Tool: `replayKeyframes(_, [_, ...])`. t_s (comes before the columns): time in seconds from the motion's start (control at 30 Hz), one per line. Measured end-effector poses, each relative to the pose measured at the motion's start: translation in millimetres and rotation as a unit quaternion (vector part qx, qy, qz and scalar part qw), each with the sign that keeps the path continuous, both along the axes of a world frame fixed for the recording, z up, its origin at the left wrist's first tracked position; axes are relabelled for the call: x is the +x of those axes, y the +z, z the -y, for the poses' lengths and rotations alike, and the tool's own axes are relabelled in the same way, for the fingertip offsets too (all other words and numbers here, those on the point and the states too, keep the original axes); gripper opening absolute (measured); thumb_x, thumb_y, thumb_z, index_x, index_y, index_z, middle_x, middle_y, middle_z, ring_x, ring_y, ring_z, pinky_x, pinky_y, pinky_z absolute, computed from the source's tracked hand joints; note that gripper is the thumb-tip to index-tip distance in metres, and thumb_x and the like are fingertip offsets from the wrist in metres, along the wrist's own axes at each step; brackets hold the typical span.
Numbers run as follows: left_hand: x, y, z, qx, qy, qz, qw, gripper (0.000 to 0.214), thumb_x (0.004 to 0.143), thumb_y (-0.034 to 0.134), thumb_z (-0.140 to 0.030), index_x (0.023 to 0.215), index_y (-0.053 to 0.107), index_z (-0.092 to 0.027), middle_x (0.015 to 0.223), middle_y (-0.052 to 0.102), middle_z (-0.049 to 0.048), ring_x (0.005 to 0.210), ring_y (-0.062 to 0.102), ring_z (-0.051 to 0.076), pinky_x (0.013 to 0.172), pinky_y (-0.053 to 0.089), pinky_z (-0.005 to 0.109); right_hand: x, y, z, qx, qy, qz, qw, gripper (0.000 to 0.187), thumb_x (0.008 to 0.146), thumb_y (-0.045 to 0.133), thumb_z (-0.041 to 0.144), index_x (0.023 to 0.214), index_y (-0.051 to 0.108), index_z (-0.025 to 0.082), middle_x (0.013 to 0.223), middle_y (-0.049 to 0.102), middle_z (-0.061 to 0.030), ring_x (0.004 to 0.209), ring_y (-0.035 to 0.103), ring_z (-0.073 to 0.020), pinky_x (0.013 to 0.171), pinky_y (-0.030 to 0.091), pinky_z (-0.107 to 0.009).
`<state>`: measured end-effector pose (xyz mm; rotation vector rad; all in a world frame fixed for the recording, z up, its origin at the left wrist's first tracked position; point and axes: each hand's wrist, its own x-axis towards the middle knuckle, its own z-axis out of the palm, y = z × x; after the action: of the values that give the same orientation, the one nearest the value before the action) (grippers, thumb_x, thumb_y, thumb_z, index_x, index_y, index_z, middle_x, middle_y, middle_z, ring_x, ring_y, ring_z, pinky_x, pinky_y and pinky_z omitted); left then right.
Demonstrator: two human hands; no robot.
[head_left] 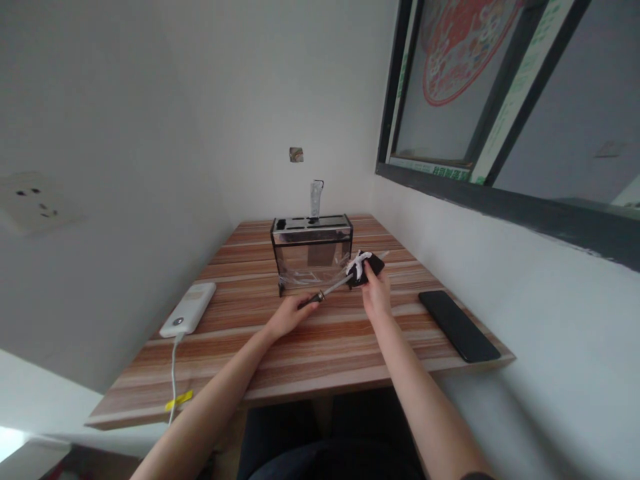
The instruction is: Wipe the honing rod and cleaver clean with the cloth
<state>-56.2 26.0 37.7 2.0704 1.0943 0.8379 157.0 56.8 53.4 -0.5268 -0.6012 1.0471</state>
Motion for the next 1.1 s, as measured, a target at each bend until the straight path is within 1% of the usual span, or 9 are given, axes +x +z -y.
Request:
replayKeyframes(0.17, [-2,4.1,1,-0.010,-0.006,-0.007,1.000,0.034,0.086,0.052,-0.042,0.079,0.066,-0.012,0.067,0.055,0.0003,0.065,0.046,0.014,0.060,0.034,0.023,15,3.6,-3,0.014,-0.037,-0.043,0.998,0.031,0.064,0.077,0.031,0.091,0.067,0.018,0.079,0.071,0.0000,0.073,0.068,-0.0174,0.078,0.053,-0.038])
replayKeyframes(0.37, [-4,8.9,2,-0.030,-0.019,0.000,0.999,0.035,0.086,0.053,-0.045,0.076,0.064,-0.013,0.062,0.049,-0.0008,0.059,0.042,0.013,0.052,0.031,0.021,26,4.8,-4,0.021,-0.068,-0.040,0.997,0.030,0.070,0.074,0.033,0.094,0.064,0.019,0.076,0.070,0.0003,0.075,0.068,-0.0182,0.076,0.053,-0.040])
replayKeyframes(0.5, [-5,11.0,2,-0.043,-0.028,0.008,0.999,0.036,0.085,0.053,-0.046,0.076,0.063,-0.013,0.063,0.049,-0.0008,0.059,0.041,0.013,0.053,0.032,0.021,27,4.5,-4,0.027,-0.073,-0.047,0.996,0.029,0.070,0.074,0.034,0.093,0.065,0.018,0.078,0.071,-0.0005,0.075,0.069,-0.0182,0.076,0.054,-0.039])
replayKeyframes(0.63, [-8,11.5,1,-0.065,-0.035,0.016,0.997,0.037,0.084,0.054,-0.047,0.073,0.060,-0.013,0.059,0.044,-0.0029,0.056,0.038,0.011,0.051,0.029,0.021,29,4.5,-4,0.032,-0.076,-0.065,0.994,0.027,0.071,0.074,0.032,0.092,0.065,0.017,0.079,0.072,-0.0015,0.076,0.069,-0.0180,0.077,0.054,-0.038])
replayKeyframes(0.83, [-9,13.3,1,-0.101,-0.049,0.041,0.993,0.038,0.083,0.056,-0.049,0.079,0.060,-0.012,0.060,0.043,-0.0038,0.055,0.037,0.009,0.051,0.027,0.020,32,3.4,-5,0.034,-0.069,-0.061,0.995,0.027,0.074,0.071,0.032,0.095,0.065,0.017,0.080,0.072,-0.0022,0.079,0.069,-0.0189,0.079,0.054,-0.041])
replayKeyframes(0.97, [-7,15.3,3,-0.127,-0.049,0.080,0.987,0.039,0.081,0.059,-0.049,0.095,0.058,-0.012,0.061,0.045,-0.0047,0.053,0.037,0.008,0.048,0.028,0.019,34,2.8,-5,0.034,-0.074,-0.066,0.994,0.026,0.075,0.071,0.033,0.095,0.065,0.017,0.079,0.072,-0.0020,0.079,0.069,-0.0186,0.080,0.054,-0.040])
replayKeyframes(1.03, [-7,15.5,4,-0.141,-0.045,0.104,0.984,0.041,0.081,0.060,-0.049,0.101,0.054,-0.013,0.061,0.048,-0.0052,0.051,0.038,0.008,0.045,0.027,0.018,35,2.6,-6,0.033,-0.072,-0.070,0.994,0.025,0.076,0.071,0.033,0.095,0.065,0.018,0.080,0.072,-0.0021,0.079,0.069,-0.0184,0.080,0.054,-0.039])
replayKeyframes(1.1, [-8,15.8,3,-0.154,-0.039,0.125,0.979,0.042,0.080,0.061,-0.048,0.101,0.052,-0.014,0.062,0.053,-0.0039,0.047,0.038,0.006,0.043,0.026,0.017,35,2.6,-6,0.029,-0.070,-0.077,0.994,0.023,0.076,0.070,0.032,0.094,0.066,0.017,0.079,0.072,-0.0023,0.079,0.069,-0.0183,0.080,0.054,-0.038])
